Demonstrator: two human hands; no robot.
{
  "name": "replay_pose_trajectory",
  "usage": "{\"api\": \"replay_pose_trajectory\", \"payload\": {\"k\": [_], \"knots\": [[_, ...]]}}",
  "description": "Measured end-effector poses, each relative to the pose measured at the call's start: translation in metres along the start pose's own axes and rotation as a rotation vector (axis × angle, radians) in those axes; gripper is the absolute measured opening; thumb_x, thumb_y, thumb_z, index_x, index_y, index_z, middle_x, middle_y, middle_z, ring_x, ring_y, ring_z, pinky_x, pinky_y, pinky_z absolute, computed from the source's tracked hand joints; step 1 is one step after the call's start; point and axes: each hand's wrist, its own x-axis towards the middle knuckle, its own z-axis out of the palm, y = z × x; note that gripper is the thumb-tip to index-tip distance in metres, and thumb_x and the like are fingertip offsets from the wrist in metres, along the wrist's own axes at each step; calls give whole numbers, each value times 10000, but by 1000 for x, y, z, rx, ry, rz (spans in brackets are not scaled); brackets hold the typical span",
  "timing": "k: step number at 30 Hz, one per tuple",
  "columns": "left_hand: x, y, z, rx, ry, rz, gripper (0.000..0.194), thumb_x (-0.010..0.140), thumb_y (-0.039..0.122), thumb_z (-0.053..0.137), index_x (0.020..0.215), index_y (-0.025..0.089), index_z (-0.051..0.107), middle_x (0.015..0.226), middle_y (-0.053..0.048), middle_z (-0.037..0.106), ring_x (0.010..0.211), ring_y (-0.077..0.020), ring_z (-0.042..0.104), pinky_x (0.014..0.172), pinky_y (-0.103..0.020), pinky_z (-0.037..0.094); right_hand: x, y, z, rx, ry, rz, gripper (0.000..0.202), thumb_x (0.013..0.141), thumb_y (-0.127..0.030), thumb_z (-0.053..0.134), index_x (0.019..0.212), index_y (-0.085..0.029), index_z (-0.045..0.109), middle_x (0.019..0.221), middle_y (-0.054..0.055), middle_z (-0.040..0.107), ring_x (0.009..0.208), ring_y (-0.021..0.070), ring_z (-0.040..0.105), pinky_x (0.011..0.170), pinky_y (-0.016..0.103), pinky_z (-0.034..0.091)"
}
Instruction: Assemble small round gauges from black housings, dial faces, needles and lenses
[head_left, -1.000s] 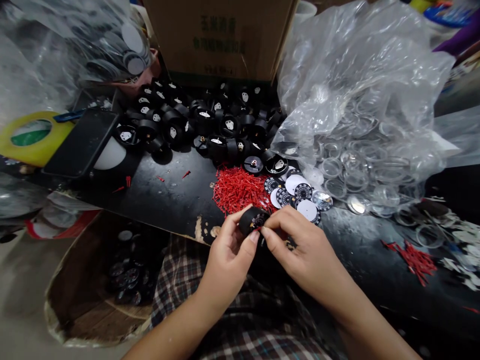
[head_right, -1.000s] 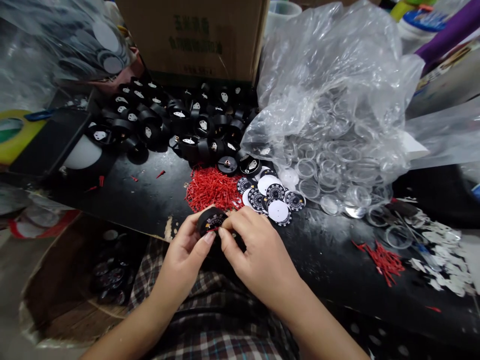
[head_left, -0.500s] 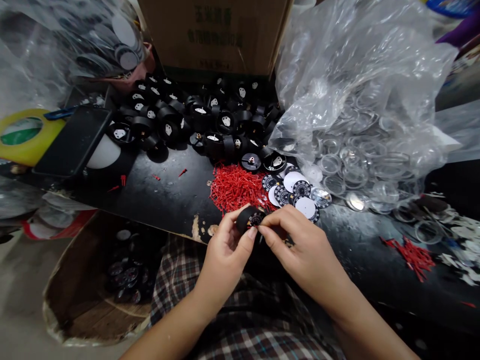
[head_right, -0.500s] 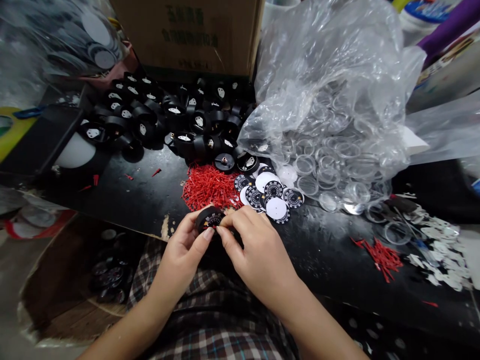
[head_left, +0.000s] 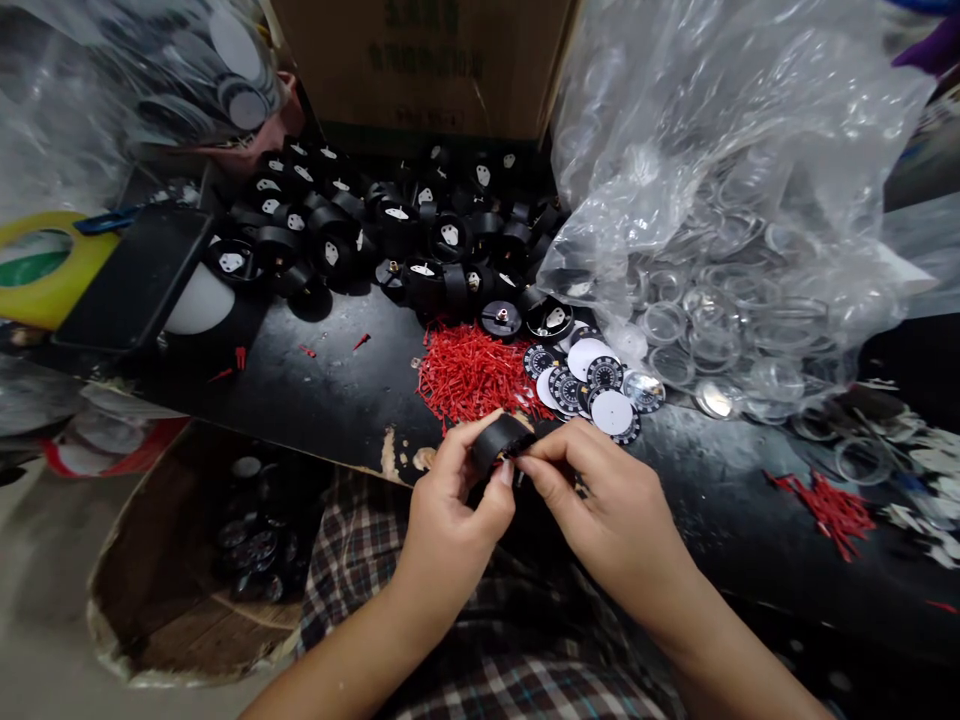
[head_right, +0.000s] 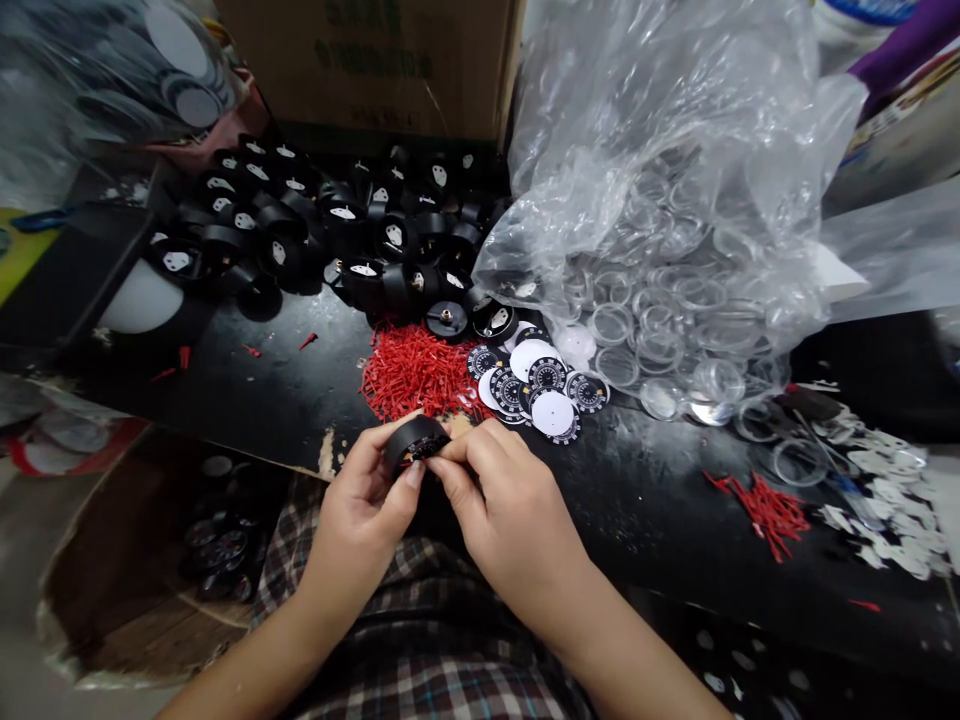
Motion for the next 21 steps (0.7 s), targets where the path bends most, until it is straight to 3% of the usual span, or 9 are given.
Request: {"api": "replay_pose_trajectory", "payload": {"k": [8, 11, 14, 16, 18, 21], "knots": [[-3, 2, -1, 101, 50, 61, 265, 853, 222, 580, 1098, 306, 637, 1069, 30, 709, 956, -184, 653, 903, -316, 479, 1, -8, 2, 53, -19, 111, 177, 902, -173, 521, 731, -216, 530, 727, 1, 587, 652, 136, 546, 571, 256, 417], [2, 1, -5, 21, -5, -8, 262, 857, 251, 587, 1111, 295, 631, 1094, 21, 707, 1010, -190, 649, 938, -327, 474, 5, -6, 1, 31, -49, 123, 181, 879, -184, 553, 704, -214, 520, 691, -10, 574, 630, 135, 539, 562, 257, 411], [8, -1, -8, -199, -100, -146, 301, 854, 288, 602, 1155, 289, 601, 1205, 13, 675, 1136, -190, 607, 981, -318, 466, 9, -3, 0, -31, -55, 13, 79, 875, -154, 540, 827, -206, 576, 769, 13, 607, 722, 160, 575, 645, 287, 439], [10, 0, -11, -298, -135, -197, 363, 845, 293, 620, 1205, 287, 575, 1279, 10, 641, 1214, -186, 561, 1024, -306, 441, 12, -1, 0, -82, -42, -84, 130, 886, -123, 501, 950, -197, 587, 856, 43, 631, 800, 182, 592, 705, 317, 448], [10, 1, -12, -293, -156, -216, 404, 852, 306, 614, 1252, 288, 557, 1320, 7, 618, 1268, -184, 518, 1067, -304, 406, 15, 0, 1, -162, -28, -153, 159, 888, -108, 479, 979, -190, 581, 888, 62, 640, 832, 199, 591, 732, 342, 444], [8, 2, -13, -173, -132, -204, 412, 862, 360, 598, 1270, 310, 574, 1357, 14, 591, 1337, -205, 443, 1132, -346, 331, 19, 1, 4, -284, -19, -216, 126, 875, -109, 483, 864, -183, 584, 803, 58, 625, 771, 202, 567, 703, 348, 425]]}}
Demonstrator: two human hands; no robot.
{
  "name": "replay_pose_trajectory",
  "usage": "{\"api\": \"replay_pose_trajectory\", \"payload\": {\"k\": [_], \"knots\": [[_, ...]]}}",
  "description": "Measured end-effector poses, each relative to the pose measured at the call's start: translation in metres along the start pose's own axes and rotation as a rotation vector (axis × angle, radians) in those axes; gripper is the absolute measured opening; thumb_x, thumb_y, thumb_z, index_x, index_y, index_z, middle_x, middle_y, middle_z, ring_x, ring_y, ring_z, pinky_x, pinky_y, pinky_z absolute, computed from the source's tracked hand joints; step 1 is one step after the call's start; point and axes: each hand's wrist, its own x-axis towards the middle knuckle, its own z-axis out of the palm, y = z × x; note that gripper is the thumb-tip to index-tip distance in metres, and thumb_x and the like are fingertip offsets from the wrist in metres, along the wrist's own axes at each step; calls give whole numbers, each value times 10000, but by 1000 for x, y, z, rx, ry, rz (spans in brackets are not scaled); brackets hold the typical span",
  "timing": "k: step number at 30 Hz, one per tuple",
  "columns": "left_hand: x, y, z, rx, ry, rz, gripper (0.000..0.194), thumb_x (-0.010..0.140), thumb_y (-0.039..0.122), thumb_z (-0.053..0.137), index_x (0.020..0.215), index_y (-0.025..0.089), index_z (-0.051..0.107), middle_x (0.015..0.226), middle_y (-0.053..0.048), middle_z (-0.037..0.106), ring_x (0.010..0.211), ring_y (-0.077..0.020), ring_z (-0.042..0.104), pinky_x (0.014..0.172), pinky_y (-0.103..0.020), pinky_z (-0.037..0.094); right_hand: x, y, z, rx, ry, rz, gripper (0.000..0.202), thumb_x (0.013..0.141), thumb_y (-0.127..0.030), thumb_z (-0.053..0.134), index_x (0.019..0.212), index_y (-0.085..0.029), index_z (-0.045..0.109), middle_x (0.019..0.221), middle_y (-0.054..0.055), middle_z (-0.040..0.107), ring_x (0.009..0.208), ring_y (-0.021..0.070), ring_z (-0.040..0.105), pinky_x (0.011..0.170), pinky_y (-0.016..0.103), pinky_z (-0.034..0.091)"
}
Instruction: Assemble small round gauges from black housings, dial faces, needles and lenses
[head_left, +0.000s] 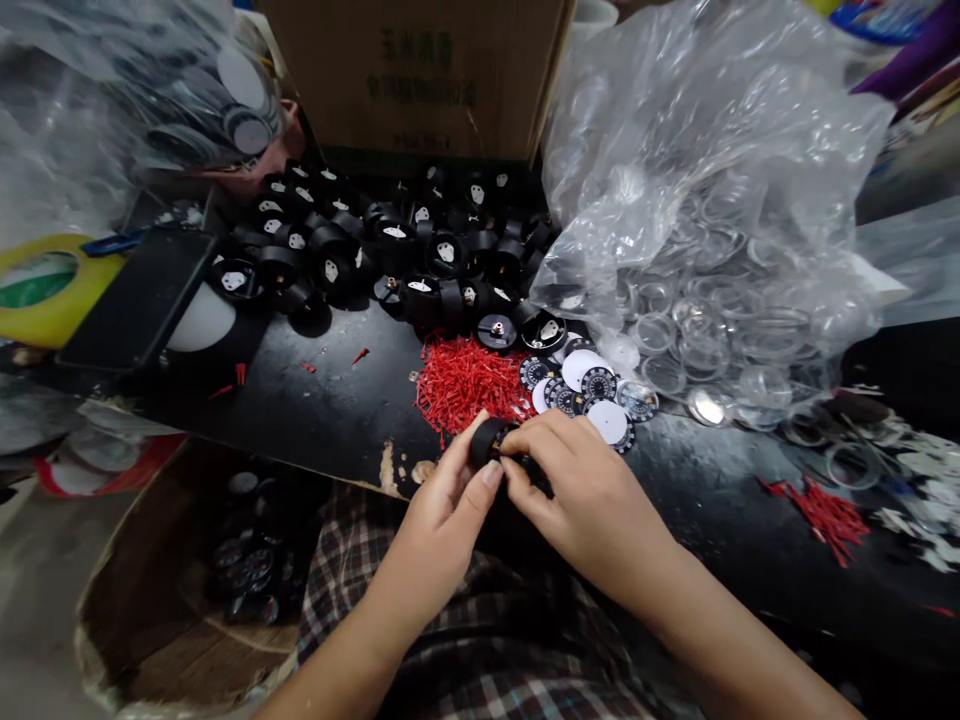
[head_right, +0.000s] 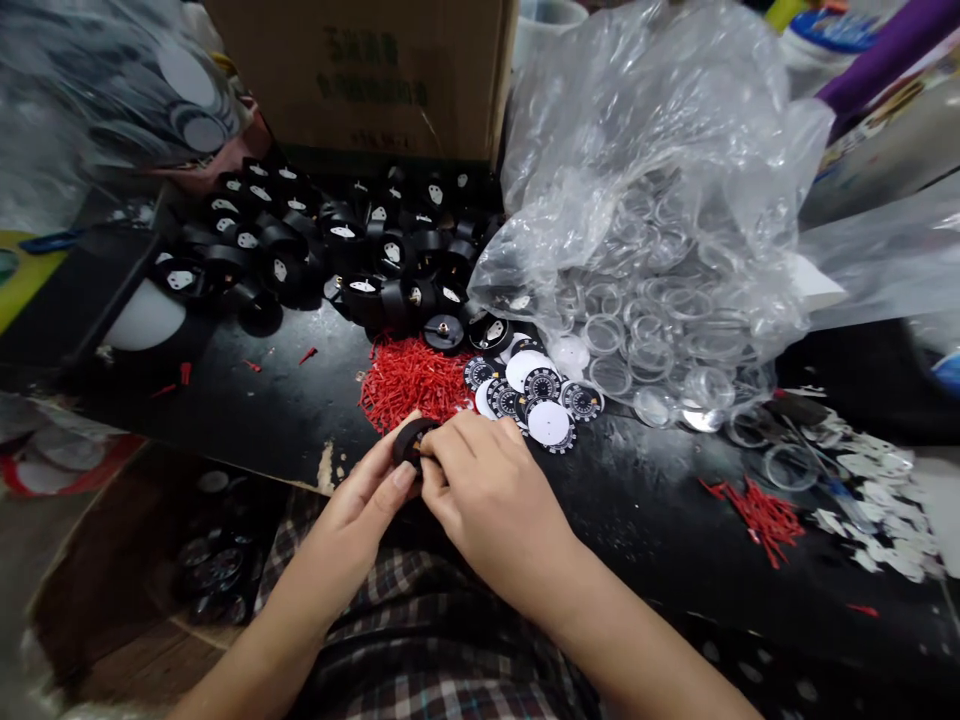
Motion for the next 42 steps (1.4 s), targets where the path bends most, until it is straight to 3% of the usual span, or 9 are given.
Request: {"api": "replay_pose_trajectory", "payload": {"k": [6, 10, 13, 18, 23, 29, 33, 37, 42], "knots": [[-3, -17, 6, -162, 253, -202, 398, 805, 502, 622, 1170, 346, 657, 1349, -9, 598, 1325, -303, 453, 1131, -531, 287, 8, -8, 2, 89, 60, 121, 135, 819, -101, 481, 742, -191, 546, 708, 12, 577, 661, 146, 520, 650, 288, 424], [2, -18, 7, 28, 163, -40, 419, 790, 476, 652, 1193, 360, 642, 1364, 7, 585, 1363, -283, 401, 1157, -474, 256, 8, 1, -12, 326, -85, 294, 104, 811, -115, 549, 752, -196, 574, 706, -27, 588, 626, 106, 533, 607, 232, 426], [5, -13, 4, 77, 71, 8, 423, 826, 432, 623, 1241, 346, 611, 1357, 5, 591, 1335, -279, 442, 1141, -443, 303, 4, 37, -29, 343, -77, 330, 126, 878, -228, 545, 799, -198, 638, 775, 0, 655, 708, 128, 595, 665, 249, 459], [6, -17, 3, -34, 47, -30, 452, 864, 415, 580, 1306, 326, 549, 1411, -4, 538, 1324, -271, 454, 1109, -437, 360, -3, 117, -46, -206, 138, 680, 327, 827, -290, 600, 1112, -135, 638, 1108, 158, 644, 877, 263, 621, 865, 496, 442], [9, -19, 10, -18, 39, 9, 450, 847, 430, 602, 1273, 285, 583, 1314, -40, 618, 1273, -264, 506, 1121, -444, 333, -13, 143, -54, -224, 108, 652, 397, 781, -269, 640, 1154, -134, 641, 1127, 158, 594, 929, 265, 607, 868, 460, 461], [12, -15, 14, -327, 15, -91, 366, 837, 402, 634, 1169, 251, 652, 1207, -51, 678, 1117, -235, 619, 1006, -403, 469, -26, 101, -68, 21, 286, 585, 211, 829, -300, 621, 992, -201, 712, 805, 30, 615, 674, 166, 561, 684, 331, 474], [10, -10, 19, -538, -108, -185, 303, 871, 406, 589, 1083, 218, 698, 1081, -67, 725, 945, -189, 682, 911, -351, 528, -20, 38, -40, 486, 114, 404, 181, 874, -292, 603, 1024, -263, 700, 802, 5, 614, 672, 139, 581, 625, 276, 485], [6, -10, 19, -456, -118, -100, 301, 848, 329, 639, 1144, 280, 666, 1246, -40, 654, 1129, -216, 608, 930, -331, 515, -9, 4, -9, 379, 155, 172, 239, 901, -187, 553, 1090, -244, 688, 968, 47, 562, 870, 151, 589, 777, 285, 489], [4, -16, 14, -254, -102, 19, 355, 833, 290, 658, 1188, 293, 643, 1310, -15, 626, 1254, -221, 530, 1072, -356, 409, -1, 8, -4, 295, 51, 226, 214, 953, -318, 480, 921, -195, 654, 865, 35, 576, 800, 155, 575, 711, 279, 441]]}}
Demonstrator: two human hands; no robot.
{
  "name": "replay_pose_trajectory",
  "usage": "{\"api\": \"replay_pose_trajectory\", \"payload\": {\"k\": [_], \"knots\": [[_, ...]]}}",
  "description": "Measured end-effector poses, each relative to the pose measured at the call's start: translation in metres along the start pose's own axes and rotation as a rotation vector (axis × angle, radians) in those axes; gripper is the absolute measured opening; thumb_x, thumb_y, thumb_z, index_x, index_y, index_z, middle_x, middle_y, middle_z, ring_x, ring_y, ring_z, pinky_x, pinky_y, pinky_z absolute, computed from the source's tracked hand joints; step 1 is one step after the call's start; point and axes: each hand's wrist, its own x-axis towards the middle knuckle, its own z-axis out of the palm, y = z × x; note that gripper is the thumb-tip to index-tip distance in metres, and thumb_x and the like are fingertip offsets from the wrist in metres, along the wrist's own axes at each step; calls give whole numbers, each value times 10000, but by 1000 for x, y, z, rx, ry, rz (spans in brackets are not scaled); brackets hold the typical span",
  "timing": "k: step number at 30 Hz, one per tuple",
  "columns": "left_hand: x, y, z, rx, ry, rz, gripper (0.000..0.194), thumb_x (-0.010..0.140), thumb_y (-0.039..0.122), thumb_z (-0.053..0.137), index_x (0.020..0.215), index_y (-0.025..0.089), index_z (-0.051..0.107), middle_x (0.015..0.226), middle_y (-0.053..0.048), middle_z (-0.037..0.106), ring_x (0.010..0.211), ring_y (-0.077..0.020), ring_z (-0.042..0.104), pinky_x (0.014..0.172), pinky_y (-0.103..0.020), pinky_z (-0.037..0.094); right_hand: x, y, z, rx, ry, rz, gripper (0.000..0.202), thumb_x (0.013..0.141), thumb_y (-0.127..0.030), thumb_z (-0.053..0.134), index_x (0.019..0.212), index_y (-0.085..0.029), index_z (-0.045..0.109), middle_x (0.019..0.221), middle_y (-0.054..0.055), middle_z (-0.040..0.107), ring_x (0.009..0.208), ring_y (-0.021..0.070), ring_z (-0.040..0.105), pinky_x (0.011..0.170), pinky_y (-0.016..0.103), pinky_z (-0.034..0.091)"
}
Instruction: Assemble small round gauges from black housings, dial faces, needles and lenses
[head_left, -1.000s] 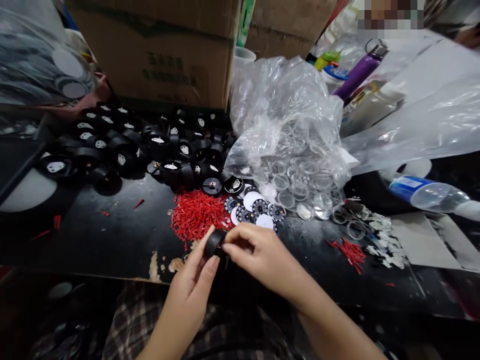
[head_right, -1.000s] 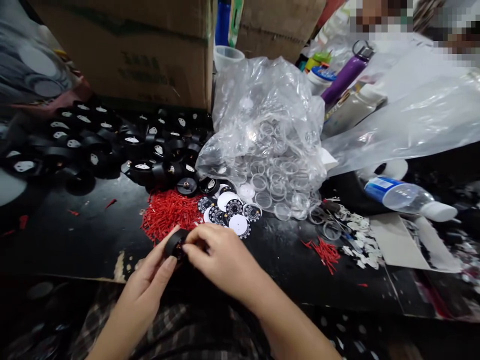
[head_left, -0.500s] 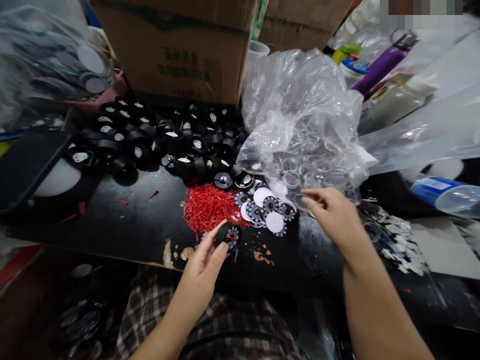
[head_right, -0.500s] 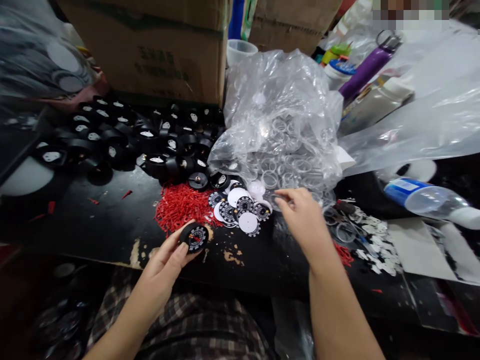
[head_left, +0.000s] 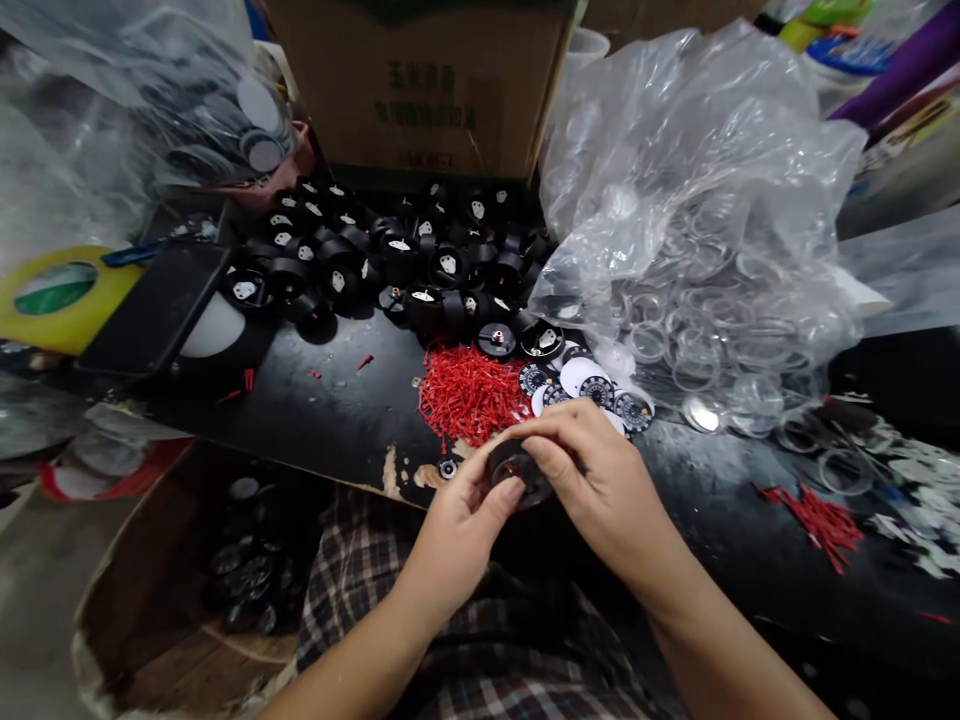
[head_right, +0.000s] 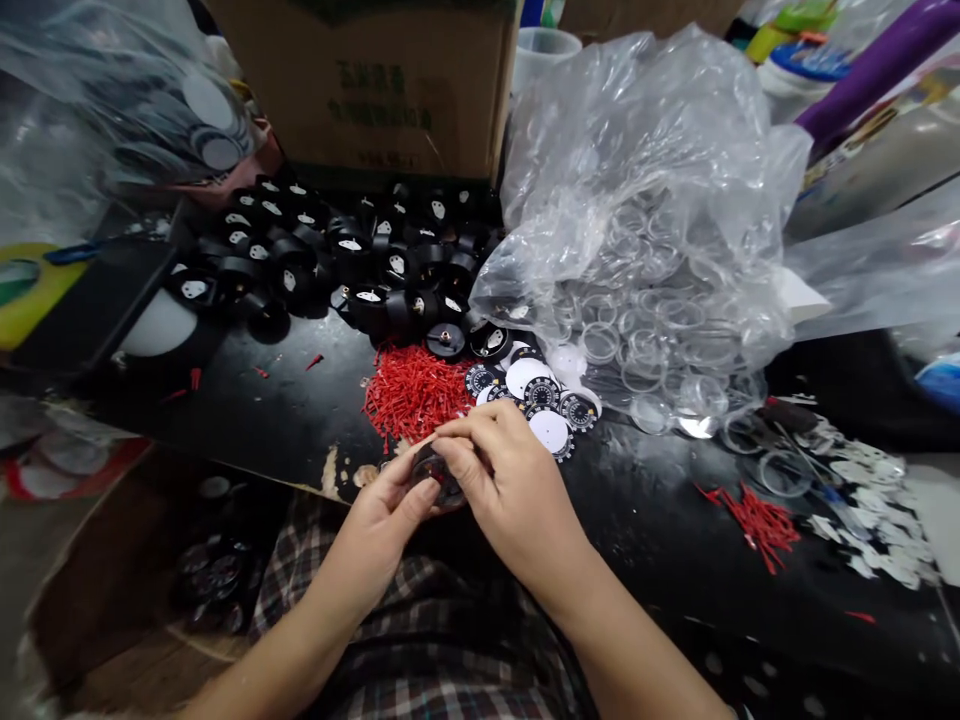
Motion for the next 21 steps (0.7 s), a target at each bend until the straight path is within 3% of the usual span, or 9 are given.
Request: {"api": "replay_pose_trajectory", "payload": {"k": [4, 10, 12, 14, 17, 19, 21], "knots": [[-5, 1, 0, 153, -70, 68, 397, 848, 273, 634, 1243, 305, 608, 1325, -6, 619, 1280, -205, 510, 1096, -324, 380, 3, -2, 3, -160, 24, 13, 374, 996, -319, 313, 667, -208, 453, 599, -17, 483, 563, 139, 448, 578, 282, 329], [-7, 9, -1, 230, -43, 88, 377, 849, 285, 626, 1226, 291, 620, 1351, -16, 599, 1259, -217, 532, 1099, -338, 378, 6, -7, 23, -98, 103, -71, 352, 985, -242, 297, 643, -224, 377, 586, -23, 435, 567, 138, 423, 581, 277, 309], [-13, 12, -9, 236, -16, 50, 387, 848, 320, 620, 1233, 281, 615, 1343, -28, 605, 1254, -231, 537, 1090, -359, 390, 7, -10, 28, -27, 74, -57, 367, 989, -276, 316, 634, -220, 393, 584, -24, 447, 571, 136, 433, 587, 274, 316], [-26, 15, -28, 281, 23, -16, 397, 842, 354, 619, 1230, 271, 618, 1330, -41, 615, 1249, -250, 542, 1081, -382, 402, 8, -11, 28, 60, -55, -33, 365, 986, -328, 362, 656, -211, 462, 608, -22, 510, 599, 135, 475, 608, 267, 338], [-58, 19, -77, 490, 221, -66, 402, 846, 380, 600, 1236, 286, 610, 1322, -46, 619, 1242, -271, 547, 1085, -440, 392, 7, -5, 22, 196, -247, 40, 293, 978, -378, 399, 811, -223, 582, 744, -18, 626, 704, 138, 561, 662, 258, 382], [-76, 25, -108, 733, 492, 74, 428, 847, 385, 589, 1268, 315, 571, 1342, -35, 601, 1277, -276, 510, 1119, -491, 326, 7, -1, 19, 230, -242, 124, 281, 978, -391, 390, 868, -231, 594, 779, -13, 637, 730, 142, 580, 666, 261, 395], [-77, 36, -125, 1010, 660, 253, 425, 829, 376, 607, 1245, 295, 585, 1396, -43, 546, 1352, -281, 412, 1157, -507, 237, 7, -1, 20, 215, -231, 155, 276, 973, -382, 398, 839, -225, 582, 748, -11, 622, 707, 148, 571, 656, 273, 392]]}}
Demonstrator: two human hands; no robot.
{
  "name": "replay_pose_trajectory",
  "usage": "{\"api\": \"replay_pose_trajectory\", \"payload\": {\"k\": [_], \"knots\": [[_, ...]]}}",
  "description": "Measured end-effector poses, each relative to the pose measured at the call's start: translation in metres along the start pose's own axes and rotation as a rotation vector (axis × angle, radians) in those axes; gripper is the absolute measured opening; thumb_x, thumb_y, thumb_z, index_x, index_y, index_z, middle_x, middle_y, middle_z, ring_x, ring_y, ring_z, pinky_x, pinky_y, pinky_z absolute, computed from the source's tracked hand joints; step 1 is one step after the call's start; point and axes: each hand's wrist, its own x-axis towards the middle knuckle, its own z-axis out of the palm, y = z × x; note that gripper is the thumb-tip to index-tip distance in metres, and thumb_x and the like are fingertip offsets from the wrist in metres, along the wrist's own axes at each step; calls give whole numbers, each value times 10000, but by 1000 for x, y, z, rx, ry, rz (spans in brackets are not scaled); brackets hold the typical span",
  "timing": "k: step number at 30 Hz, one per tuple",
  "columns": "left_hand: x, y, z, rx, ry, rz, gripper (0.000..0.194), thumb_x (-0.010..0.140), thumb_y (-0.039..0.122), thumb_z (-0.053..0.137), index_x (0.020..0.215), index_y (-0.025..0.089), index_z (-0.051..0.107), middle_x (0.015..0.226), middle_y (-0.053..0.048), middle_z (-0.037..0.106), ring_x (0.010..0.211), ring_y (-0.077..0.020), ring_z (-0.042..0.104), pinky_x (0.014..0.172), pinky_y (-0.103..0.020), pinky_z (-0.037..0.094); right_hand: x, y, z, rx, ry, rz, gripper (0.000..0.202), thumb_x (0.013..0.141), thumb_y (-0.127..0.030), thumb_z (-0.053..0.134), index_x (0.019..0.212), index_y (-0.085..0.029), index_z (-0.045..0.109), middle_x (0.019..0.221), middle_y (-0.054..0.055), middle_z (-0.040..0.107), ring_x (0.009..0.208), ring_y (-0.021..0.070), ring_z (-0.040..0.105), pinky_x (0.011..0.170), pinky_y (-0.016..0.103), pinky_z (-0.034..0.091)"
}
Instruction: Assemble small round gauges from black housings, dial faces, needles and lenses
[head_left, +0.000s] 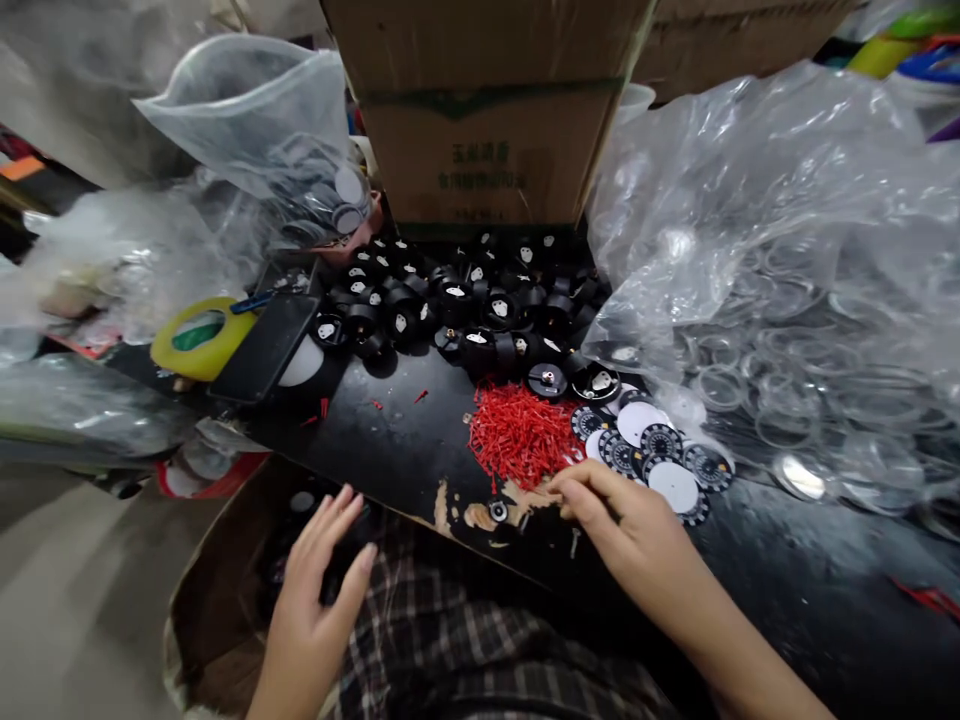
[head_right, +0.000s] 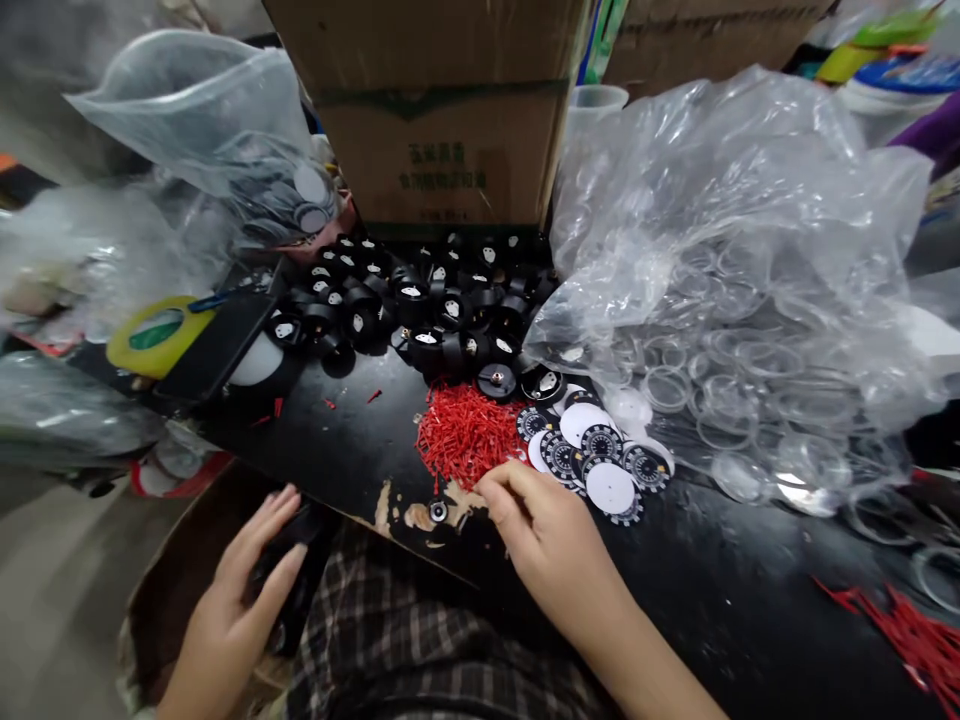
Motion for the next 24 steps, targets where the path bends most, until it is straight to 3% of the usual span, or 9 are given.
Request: {"api": "replay_pose_trajectory", "payload": {"k": [3, 5, 8, 11, 13, 15, 18, 21, 24], "knots": [[37, 24, 11, 92, 34, 182, 393, 882, 353, 537, 1263, 261, 560, 1347, -64, 580, 1282, -238, 489, 1113, -446, 337, 0, -9, 8, -68, -112, -106, 243, 960, -319, 429, 778, -219, 556, 733, -15, 618, 700, 155, 543, 698, 306, 379], [72, 52, 35, 43, -18, 299, 403, 901, 351, 512, 1289, 241, 532, 1318, -70, 602, 1223, -215, 543, 1068, -400, 393, -1, -15, 13, -103, -164, -167, 234, 955, -287, 432, 765, -216, 549, 742, -15, 620, 717, 159, 534, 735, 327, 377], [126, 88, 73, 76, -70, 432, 495, 868, 347, 570, 1322, 163, 497, 1343, -132, 578, 1239, -254, 521, 1061, -430, 380, -7, -13, 12, -87, -144, -132, 241, 960, -287, 411, 781, -212, 553, 787, 5, 628, 766, 166, 552, 737, 321, 401], [162, 102, 96, 75, -69, 453, 540, 810, 327, 651, 1289, 108, 529, 1301, -176, 601, 1205, -298, 536, 1041, -450, 379, -13, -4, 7, -73, -116, -69, 255, 960, -307, 408, 783, -212, 566, 747, 3, 621, 719, 158, 566, 658, 289, 414], [168, 101, 97, 68, -46, 450, 541, 823, 340, 634, 1290, 89, 524, 1290, -191, 599, 1194, -303, 536, 1032, -446, 379, -14, 1, 6, -77, -113, -59, 268, 953, -320, 419, 760, -213, 571, 697, -5, 612, 667, 155, 564, 620, 285, 409], [156, 98, 90, 35, 16, 457, 578, 844, 365, 604, 1340, 99, 470, 1338, -190, 555, 1236, -292, 497, 1053, -436, 352, -13, 3, 5, -39, -101, -42, 277, 951, -349, 427, 770, -215, 590, 709, -1, 624, 664, 157, 574, 624, 291, 417], [108, 93, 79, -134, 50, 507, 619, 836, 331, 622, 1399, 188, 405, 1387, -133, 518, 1288, -258, 454, 1093, -412, 310, -6, 1, 3, 135, -31, 47, 274, 937, -428, 453, 994, -220, 622, 763, 9, 639, 675, 157, 588, 611, 285, 431], [48, 90, 78, -266, -241, 480, 604, 795, 256, 675, 1365, 274, 477, 1375, -80, 554, 1295, -266, 462, 1121, -424, 284, -1, -3, 0, 326, 2, 110, 322, 903, -460, 503, 1053, -190, 595, 779, 7, 627, 664, 139, 569, 585, 259, 432], [6, 88, 86, -457, -412, 174, 507, 820, 284, 651, 1314, 325, 542, 1412, -29, 534, 1333, -270, 429, 1133, -436, 286, -3, -4, -6, 351, -7, 140, 252, 885, -428, 541, 878, -182, 595, 770, -7, 614, 677, 126, 553, 621, 247, 436]]}}
